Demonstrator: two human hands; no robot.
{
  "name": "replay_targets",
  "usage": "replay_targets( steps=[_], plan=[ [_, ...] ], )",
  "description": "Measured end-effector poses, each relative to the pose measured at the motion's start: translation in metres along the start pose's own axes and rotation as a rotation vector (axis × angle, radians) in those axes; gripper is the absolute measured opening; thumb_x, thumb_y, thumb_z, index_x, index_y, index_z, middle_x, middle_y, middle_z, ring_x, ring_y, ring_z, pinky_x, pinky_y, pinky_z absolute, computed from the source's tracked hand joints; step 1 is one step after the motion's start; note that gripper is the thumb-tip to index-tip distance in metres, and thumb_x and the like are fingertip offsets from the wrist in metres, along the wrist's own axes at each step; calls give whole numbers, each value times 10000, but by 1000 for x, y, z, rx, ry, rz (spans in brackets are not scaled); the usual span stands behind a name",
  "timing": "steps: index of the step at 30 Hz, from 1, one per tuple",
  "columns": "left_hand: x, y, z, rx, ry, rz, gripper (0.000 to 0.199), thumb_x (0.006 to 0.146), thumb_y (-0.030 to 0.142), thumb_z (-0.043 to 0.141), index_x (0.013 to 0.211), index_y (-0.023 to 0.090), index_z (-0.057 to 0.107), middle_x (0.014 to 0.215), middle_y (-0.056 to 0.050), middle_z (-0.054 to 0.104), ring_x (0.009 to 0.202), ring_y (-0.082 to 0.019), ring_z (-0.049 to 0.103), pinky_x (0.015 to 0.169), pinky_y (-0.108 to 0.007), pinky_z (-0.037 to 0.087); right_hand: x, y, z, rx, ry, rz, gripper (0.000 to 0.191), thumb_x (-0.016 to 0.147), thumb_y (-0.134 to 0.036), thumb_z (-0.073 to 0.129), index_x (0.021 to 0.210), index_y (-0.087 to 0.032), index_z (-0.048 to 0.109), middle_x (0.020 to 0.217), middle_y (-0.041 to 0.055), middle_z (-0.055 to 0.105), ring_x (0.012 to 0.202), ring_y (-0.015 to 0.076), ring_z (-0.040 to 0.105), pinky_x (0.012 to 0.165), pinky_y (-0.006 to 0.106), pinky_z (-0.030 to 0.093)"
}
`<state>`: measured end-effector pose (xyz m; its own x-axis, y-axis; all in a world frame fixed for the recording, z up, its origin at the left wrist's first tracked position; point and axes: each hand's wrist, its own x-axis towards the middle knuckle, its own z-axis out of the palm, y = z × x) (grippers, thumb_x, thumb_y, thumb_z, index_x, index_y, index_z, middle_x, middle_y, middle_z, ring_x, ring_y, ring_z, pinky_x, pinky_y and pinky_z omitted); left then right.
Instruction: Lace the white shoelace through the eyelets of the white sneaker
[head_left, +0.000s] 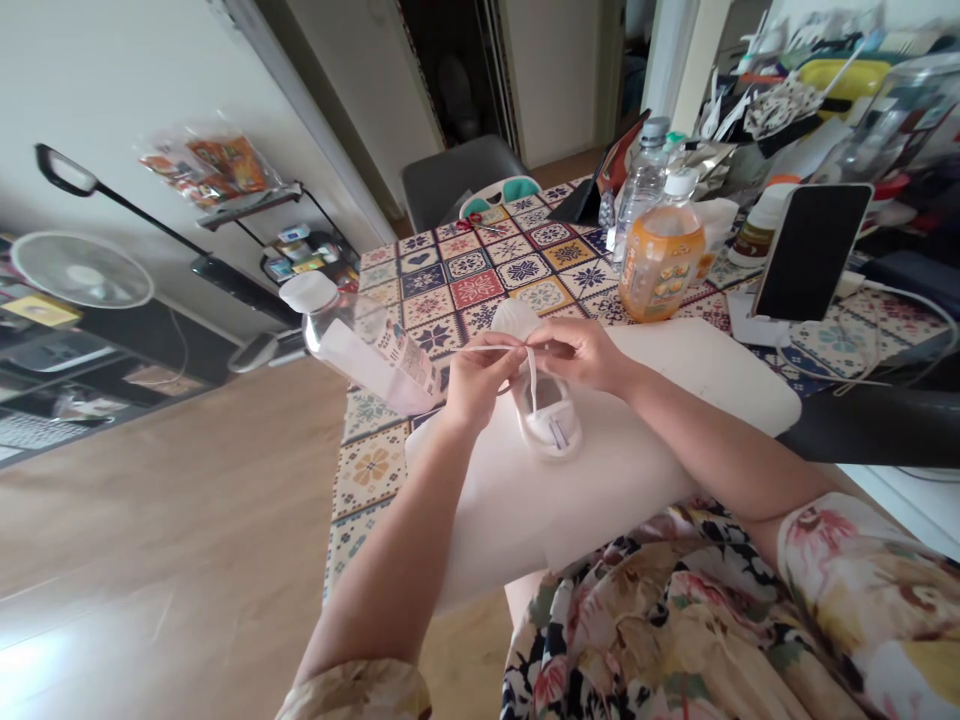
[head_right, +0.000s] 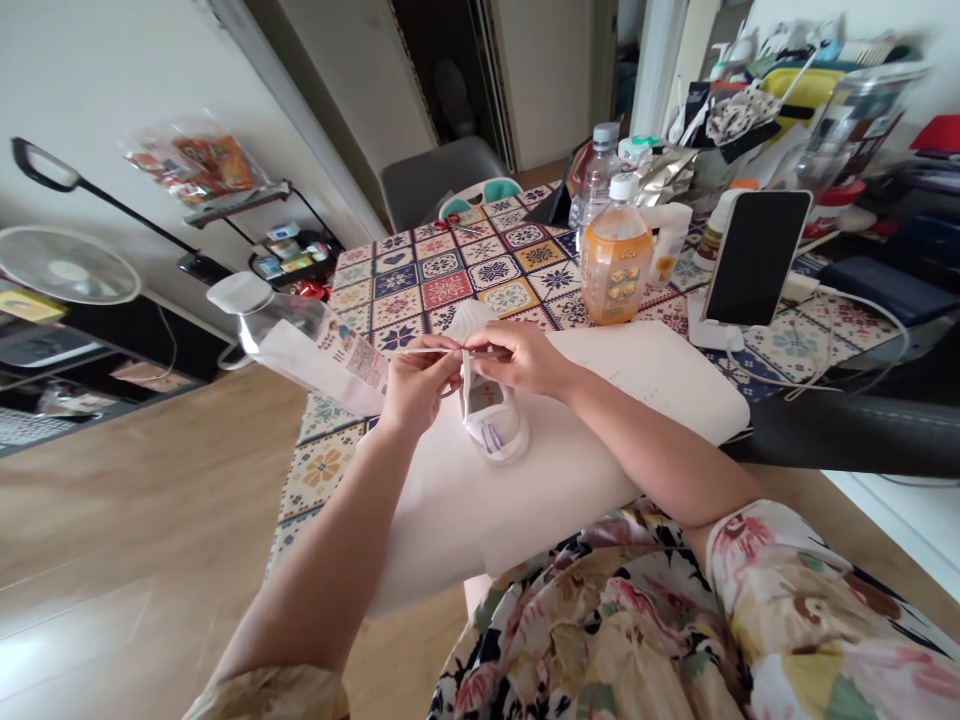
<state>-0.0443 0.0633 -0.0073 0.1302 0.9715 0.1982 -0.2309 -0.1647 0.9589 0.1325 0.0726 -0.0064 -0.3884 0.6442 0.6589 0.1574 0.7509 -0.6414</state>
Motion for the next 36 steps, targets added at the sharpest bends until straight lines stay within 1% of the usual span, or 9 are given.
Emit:
replay_targets(
  steps=[6, 12, 16, 18, 22, 26, 28, 32, 36],
  plan=[
    [-5, 3, 5, 102, -21, 38, 258, 591, 317, 868, 695, 169, 684, 533, 37, 596, 437, -62, 495, 413, -178, 394, -1, -1, 3, 39, 40, 146, 345, 936, -412, 521, 700, -170, 586, 627, -6, 549, 604, 119, 485, 565, 244, 357],
    [-4, 1, 2, 178, 16, 138, 231, 638, 304, 844, 814, 189, 747, 689, -3, 683, 532, -85, 560, 488, -203, 459, 1, -2, 2, 123, 25, 232, 143, 848, -296, 585, 831, -160, 627, 693, -7, 584, 595, 110, 477, 538, 231, 336],
    [-3, 0, -1, 243, 57, 230, 148, 668, 292, 825, 749, 195, 747, 720, -6, 691, 604, -99, 586, 565, -215, 493, 2, 1, 1, 150, -100, 166, 73, 801, -215, 580, 815, -161, 628, 813, 19, 608, 694, 129, 530, 604, 240, 393],
    [-3, 0, -2, 245, 66, 218, 141, 677, 294, 817, 741, 197, 737, 685, 5, 676, 589, -95, 575, 558, -211, 483, 2, 3, 2, 137, -123, 137, 50, 803, -207, 586, 796, -165, 612, 827, 21, 607, 724, 135, 545, 634, 248, 411],
    [0, 1, -2, 142, 93, 147, 170, 674, 312, 819, 720, 189, 712, 604, 23, 640, 532, -77, 544, 529, -194, 443, -2, 6, 7, -46, 5, 47, 83, 805, -182, 624, 880, -183, 588, 786, -1, 605, 660, 129, 528, 606, 252, 398],
    [1, 0, 0, 66, 107, 91, 215, 632, 323, 849, 694, 177, 704, 585, 18, 641, 522, -75, 543, 533, -196, 432, -6, 7, 11, -208, 83, -191, 117, 863, -193, 620, 975, -221, 600, 889, 33, 642, 805, 172, 596, 711, 289, 448],
    [0, 0, 0, 47, 97, 67, 240, 597, 317, 871, 689, 173, 703, 589, 15, 650, 522, -75, 546, 534, -198, 434, -5, 7, 11, -206, 79, -244, 82, 917, -199, 564, 974, -234, 611, 900, 40, 644, 837, 177, 606, 747, 303, 465],
    [2, -1, -1, -1, 104, 44, 257, 588, 316, 875, 668, 177, 675, 549, 32, 621, 500, -71, 531, 520, -194, 427, 0, 4, 8, -42, 84, -188, 109, 936, -304, 578, 864, -231, 616, 932, 44, 639, 911, 183, 603, 840, 340, 472],
    [10, 2, -7, -142, 172, 47, 270, 724, 353, 780, 671, 201, 563, 737, -1, 692, 664, -107, 637, 643, -224, 514, 7, 2, -2, 409, 142, 57, 275, 850, -479, 672, 816, -230, 559, 1016, 34, 619, 966, 186, 588, 847, 349, 476]
  ],
)
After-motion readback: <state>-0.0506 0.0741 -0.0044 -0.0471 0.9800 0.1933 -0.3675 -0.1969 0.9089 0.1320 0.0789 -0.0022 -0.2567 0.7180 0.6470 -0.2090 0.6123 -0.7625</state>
